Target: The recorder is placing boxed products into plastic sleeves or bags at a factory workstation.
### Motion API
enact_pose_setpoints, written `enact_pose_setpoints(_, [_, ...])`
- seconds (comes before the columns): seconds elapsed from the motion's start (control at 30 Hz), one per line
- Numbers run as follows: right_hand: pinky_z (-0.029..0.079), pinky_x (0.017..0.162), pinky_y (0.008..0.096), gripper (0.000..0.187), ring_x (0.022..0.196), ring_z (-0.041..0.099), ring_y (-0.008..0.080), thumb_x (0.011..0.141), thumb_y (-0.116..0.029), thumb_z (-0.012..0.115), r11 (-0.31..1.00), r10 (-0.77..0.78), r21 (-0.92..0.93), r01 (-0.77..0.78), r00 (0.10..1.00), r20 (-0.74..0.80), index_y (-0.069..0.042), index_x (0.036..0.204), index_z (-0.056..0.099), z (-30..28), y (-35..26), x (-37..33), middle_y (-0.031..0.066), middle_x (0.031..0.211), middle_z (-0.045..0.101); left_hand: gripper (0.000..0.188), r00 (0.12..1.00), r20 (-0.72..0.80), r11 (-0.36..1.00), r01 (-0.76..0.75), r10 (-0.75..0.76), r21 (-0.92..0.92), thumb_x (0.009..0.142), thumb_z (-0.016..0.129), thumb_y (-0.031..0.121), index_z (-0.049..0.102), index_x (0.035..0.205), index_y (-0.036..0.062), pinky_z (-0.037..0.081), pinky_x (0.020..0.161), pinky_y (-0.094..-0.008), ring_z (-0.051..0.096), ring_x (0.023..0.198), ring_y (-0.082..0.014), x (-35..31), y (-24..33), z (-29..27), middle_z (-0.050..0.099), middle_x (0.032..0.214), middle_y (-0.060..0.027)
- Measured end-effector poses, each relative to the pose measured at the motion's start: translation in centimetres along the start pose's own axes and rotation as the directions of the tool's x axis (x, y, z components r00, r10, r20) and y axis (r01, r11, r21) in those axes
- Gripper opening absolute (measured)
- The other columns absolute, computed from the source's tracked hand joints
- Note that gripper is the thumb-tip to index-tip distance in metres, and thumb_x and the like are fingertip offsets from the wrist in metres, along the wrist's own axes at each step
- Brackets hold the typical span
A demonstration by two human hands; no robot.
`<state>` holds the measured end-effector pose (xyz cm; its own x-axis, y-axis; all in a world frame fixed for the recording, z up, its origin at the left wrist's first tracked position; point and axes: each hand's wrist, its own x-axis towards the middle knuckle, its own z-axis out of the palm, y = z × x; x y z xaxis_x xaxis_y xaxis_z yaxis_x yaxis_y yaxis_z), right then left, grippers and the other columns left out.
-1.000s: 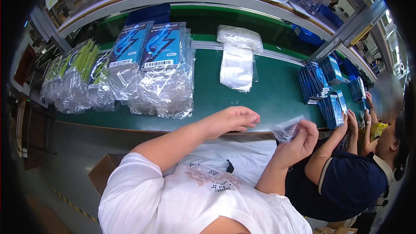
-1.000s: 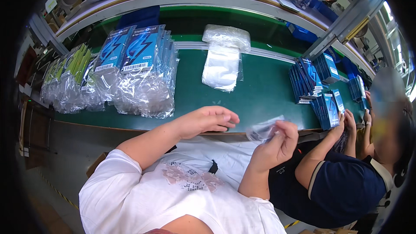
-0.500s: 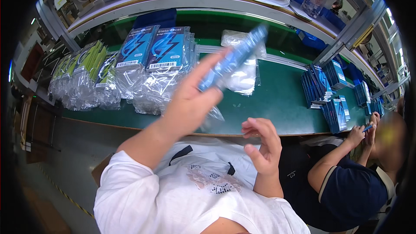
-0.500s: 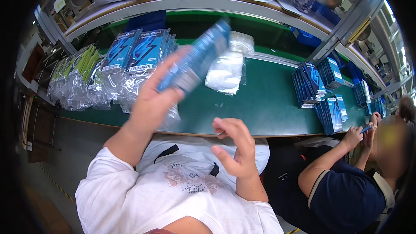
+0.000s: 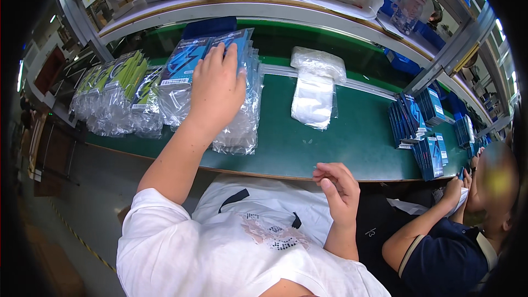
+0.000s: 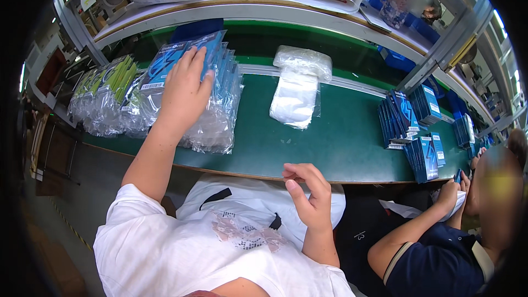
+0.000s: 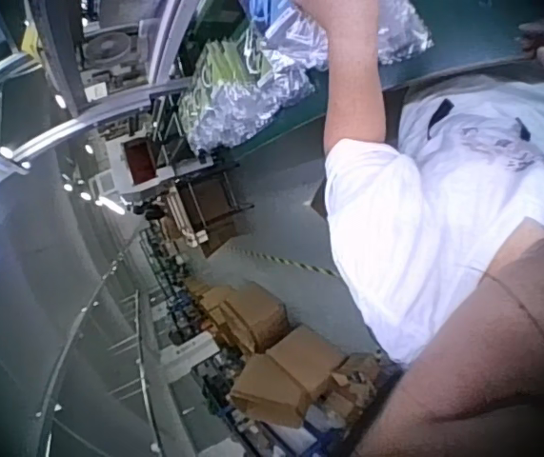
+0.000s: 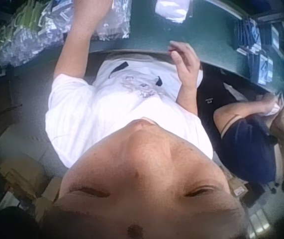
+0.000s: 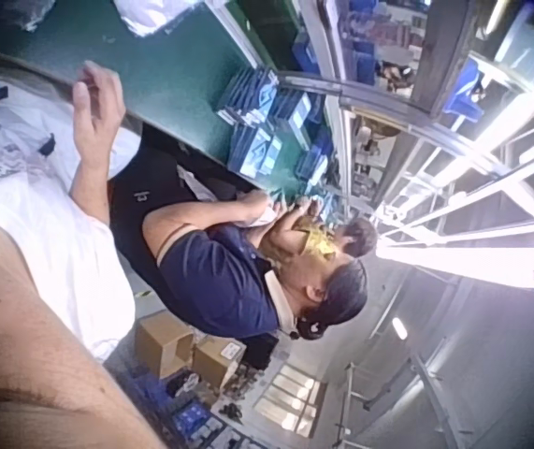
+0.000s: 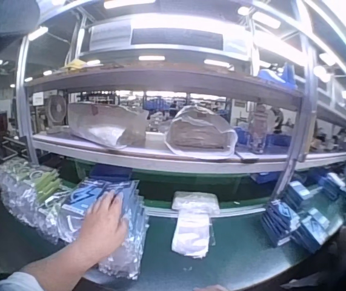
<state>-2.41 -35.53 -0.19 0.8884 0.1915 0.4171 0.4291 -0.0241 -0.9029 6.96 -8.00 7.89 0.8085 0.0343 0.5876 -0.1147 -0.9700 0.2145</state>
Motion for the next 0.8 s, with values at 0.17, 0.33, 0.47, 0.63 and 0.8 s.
enact_pose_setpoints(0.17, [0.051, 0.076, 0.0290, 0.024, 0.086, 0.063, 0.0201, 0.086, -0.004, 0.061, 1.000, 0.022, 0.008, -0.022, 0.999, 0.032, 0.004, 0.108, 0.064, 0.6, -0.2, 0.5, 0.0129, 0.095, 0.063, 0.059, 0.999, 0.051, 0.993, -0.018, 0.012, 0.118, 0.095, 0.050, 0.042, 0.047, 0.134, -0.0021, 0.022, 0.113, -0.0439, 0.028, 0.139, -0.0371, -0.3, 0.1, -0.5, 0.039, 0.144, -0.0238])
enact_pose_setpoints(0.33, [0.048, 0.083, 0.0308, 0.040, 0.098, 0.060, 0.0209, 0.089, -0.025, 0.061, 0.997, 0.059, 0.038, -0.060, 0.998, 0.038, 0.002, 0.119, 0.058, 0.4, 0.6, 0.8, 0.0140, 0.108, 0.060, 0.059, 0.984, -0.124, 0.962, 0.095, -0.130, -0.257, 0.096, 0.048, 0.048, 0.052, 0.131, 0.0007, 0.027, 0.111, -0.0378, 0.037, 0.135, -0.0292, 1.2, -4.6, -4.7, 0.043, 0.143, -0.0176])
enact_pose_setpoints(0.47, [0.044, 0.090, 0.0366, 0.073, 0.112, 0.053, 0.0250, 0.092, -0.057, 0.044, 0.987, 0.129, 0.086, -0.139, 0.986, 0.104, 0.000, 0.136, 0.044, 1.6, 1.7, 2.4, 0.0184, 0.128, 0.050, 0.057, 0.886, 0.002, 0.611, 0.321, -0.463, -0.724, 0.097, 0.049, 0.045, 0.055, 0.128, -0.0023, 0.035, 0.106, -0.0351, 0.049, 0.125, -0.0251, 1.6, -13.7, -6.0, 0.057, 0.130, -0.0157])
enact_pose_setpoints(0.63, [0.038, 0.099, 0.0439, 0.091, 0.130, 0.038, 0.0333, 0.091, -0.072, 0.024, 0.906, 0.371, 0.130, -0.402, 0.904, 0.211, -0.002, 0.149, 0.023, 4.9, 4.0, 7.4, 0.0246, 0.146, 0.032, 0.057, 0.756, 0.500, -0.075, 0.521, -0.423, -0.850, 0.096, 0.051, 0.045, 0.055, 0.125, -0.0036, 0.042, 0.099, -0.0371, 0.055, 0.116, -0.0253, -0.5, -20.7, -0.1, 0.058, 0.125, -0.0161])
enact_pose_setpoints(0.8, [0.031, 0.105, 0.0504, 0.106, 0.136, 0.029, 0.0397, 0.084, -0.082, 0.025, 0.709, 0.575, 0.344, -0.615, 0.788, 0.222, -0.001, 0.151, 0.012, 9.1, 5.3, 13.3, 0.0318, 0.149, 0.022, 0.064, 0.761, 0.570, -0.427, 0.423, -0.311, -0.799, 0.093, 0.049, 0.056, 0.052, 0.130, 0.0041, 0.050, 0.090, -0.0418, 0.062, 0.104, -0.0291, -1.5, -21.5, 7.4, 0.060, 0.123, -0.0152])
